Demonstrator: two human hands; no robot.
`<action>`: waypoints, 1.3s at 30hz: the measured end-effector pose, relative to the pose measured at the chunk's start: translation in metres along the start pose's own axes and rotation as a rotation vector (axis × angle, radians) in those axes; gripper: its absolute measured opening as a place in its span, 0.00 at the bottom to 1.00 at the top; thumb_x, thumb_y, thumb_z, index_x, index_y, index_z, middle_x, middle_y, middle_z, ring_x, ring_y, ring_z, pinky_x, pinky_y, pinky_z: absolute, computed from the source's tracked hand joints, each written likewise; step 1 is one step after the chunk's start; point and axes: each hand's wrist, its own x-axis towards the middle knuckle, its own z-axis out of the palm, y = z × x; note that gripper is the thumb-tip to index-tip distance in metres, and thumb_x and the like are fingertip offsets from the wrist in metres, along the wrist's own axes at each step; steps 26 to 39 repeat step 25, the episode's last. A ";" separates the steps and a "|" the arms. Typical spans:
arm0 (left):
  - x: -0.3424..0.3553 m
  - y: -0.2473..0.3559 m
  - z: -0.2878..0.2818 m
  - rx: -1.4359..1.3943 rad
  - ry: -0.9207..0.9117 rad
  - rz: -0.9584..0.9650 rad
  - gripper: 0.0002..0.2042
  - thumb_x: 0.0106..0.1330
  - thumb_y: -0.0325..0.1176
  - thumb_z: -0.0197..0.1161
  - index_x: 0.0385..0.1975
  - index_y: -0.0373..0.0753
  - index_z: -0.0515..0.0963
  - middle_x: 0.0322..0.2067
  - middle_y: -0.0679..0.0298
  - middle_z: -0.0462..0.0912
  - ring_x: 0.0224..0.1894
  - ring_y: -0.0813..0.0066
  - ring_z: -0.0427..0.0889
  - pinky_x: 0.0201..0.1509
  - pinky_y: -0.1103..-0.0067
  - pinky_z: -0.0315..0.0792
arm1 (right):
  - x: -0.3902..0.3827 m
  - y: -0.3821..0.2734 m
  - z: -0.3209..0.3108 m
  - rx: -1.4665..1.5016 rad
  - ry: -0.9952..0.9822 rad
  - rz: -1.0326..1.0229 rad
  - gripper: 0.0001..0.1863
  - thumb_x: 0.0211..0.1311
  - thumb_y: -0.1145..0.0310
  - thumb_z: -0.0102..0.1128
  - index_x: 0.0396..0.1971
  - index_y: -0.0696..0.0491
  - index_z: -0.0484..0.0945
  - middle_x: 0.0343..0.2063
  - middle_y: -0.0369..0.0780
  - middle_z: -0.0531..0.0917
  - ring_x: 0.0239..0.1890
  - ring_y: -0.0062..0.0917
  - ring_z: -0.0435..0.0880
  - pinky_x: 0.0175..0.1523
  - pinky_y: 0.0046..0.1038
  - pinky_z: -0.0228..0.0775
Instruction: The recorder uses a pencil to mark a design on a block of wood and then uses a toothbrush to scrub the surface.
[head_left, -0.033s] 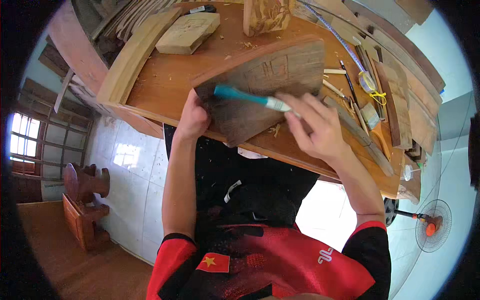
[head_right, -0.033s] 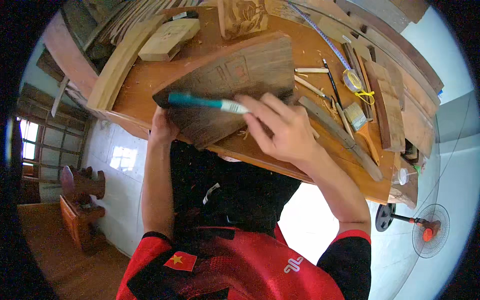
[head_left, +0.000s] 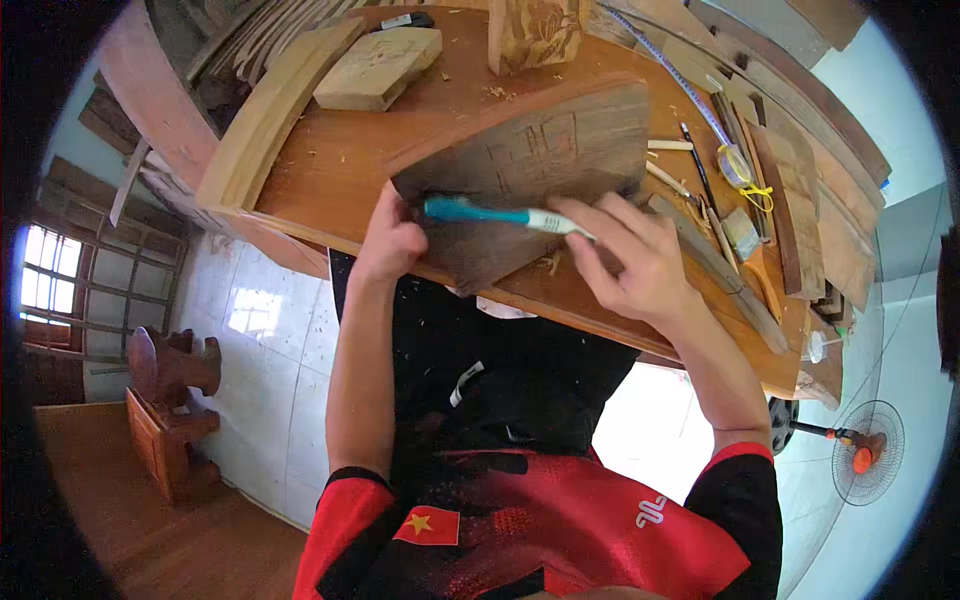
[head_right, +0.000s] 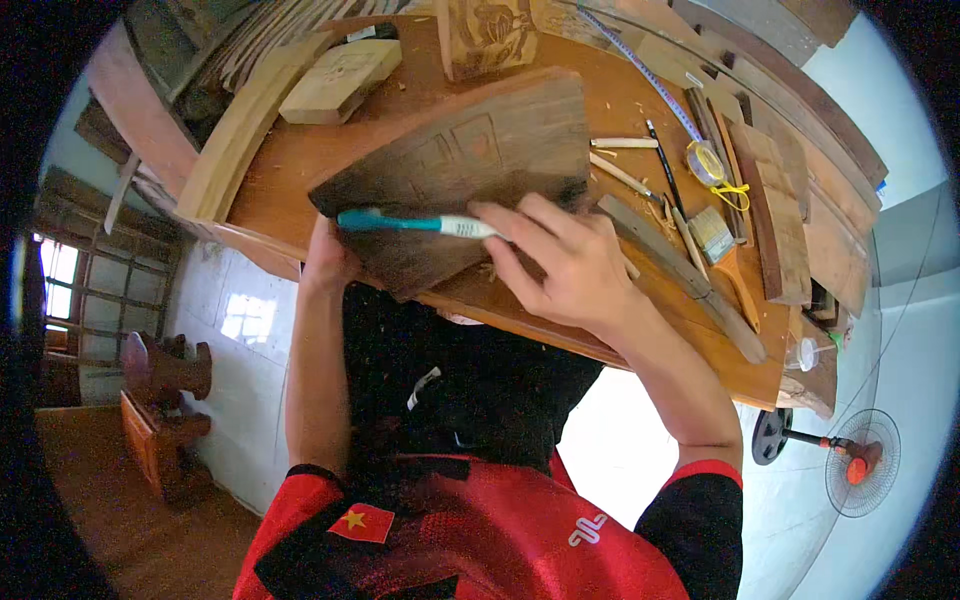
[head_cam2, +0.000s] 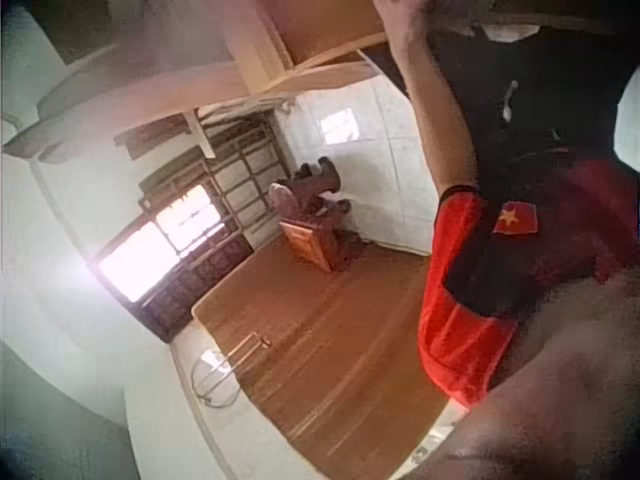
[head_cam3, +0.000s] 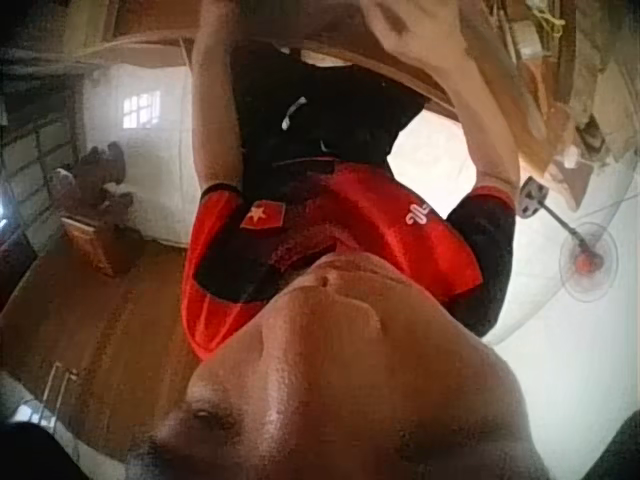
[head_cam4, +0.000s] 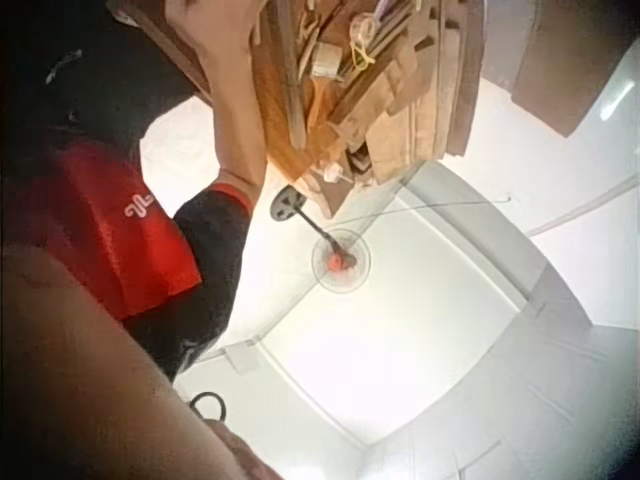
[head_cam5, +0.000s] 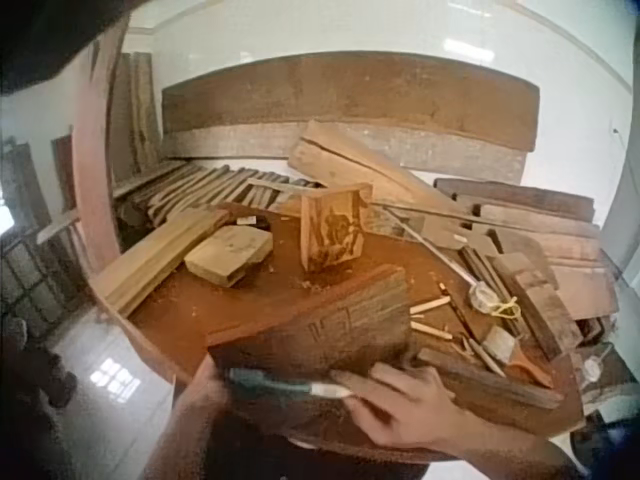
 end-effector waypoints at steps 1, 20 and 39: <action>-0.001 0.001 -0.002 0.080 0.019 -0.029 0.47 0.53 0.51 0.80 0.69 0.33 0.66 0.64 0.58 0.74 0.63 0.66 0.74 0.67 0.67 0.69 | 0.000 -0.001 -0.001 -0.004 -0.047 -0.051 0.16 0.62 0.71 0.67 0.50 0.50 0.84 0.26 0.37 0.77 0.19 0.29 0.77 0.23 0.30 0.71; 0.003 0.055 0.021 0.202 0.584 0.240 0.23 0.67 0.26 0.66 0.61 0.27 0.73 0.47 0.60 0.83 0.47 0.75 0.81 0.55 0.78 0.73 | -0.002 0.013 -0.014 0.172 -0.063 0.439 0.16 0.68 0.68 0.63 0.55 0.51 0.78 0.36 0.49 0.85 0.32 0.43 0.87 0.38 0.38 0.78; -0.007 0.065 0.012 0.312 0.380 0.244 0.29 0.68 0.29 0.67 0.68 0.30 0.67 0.53 0.56 0.81 0.54 0.72 0.80 0.59 0.83 0.71 | -0.004 0.016 -0.015 0.036 -0.337 0.276 0.20 0.69 0.63 0.64 0.59 0.49 0.75 0.40 0.51 0.85 0.36 0.43 0.88 0.41 0.42 0.79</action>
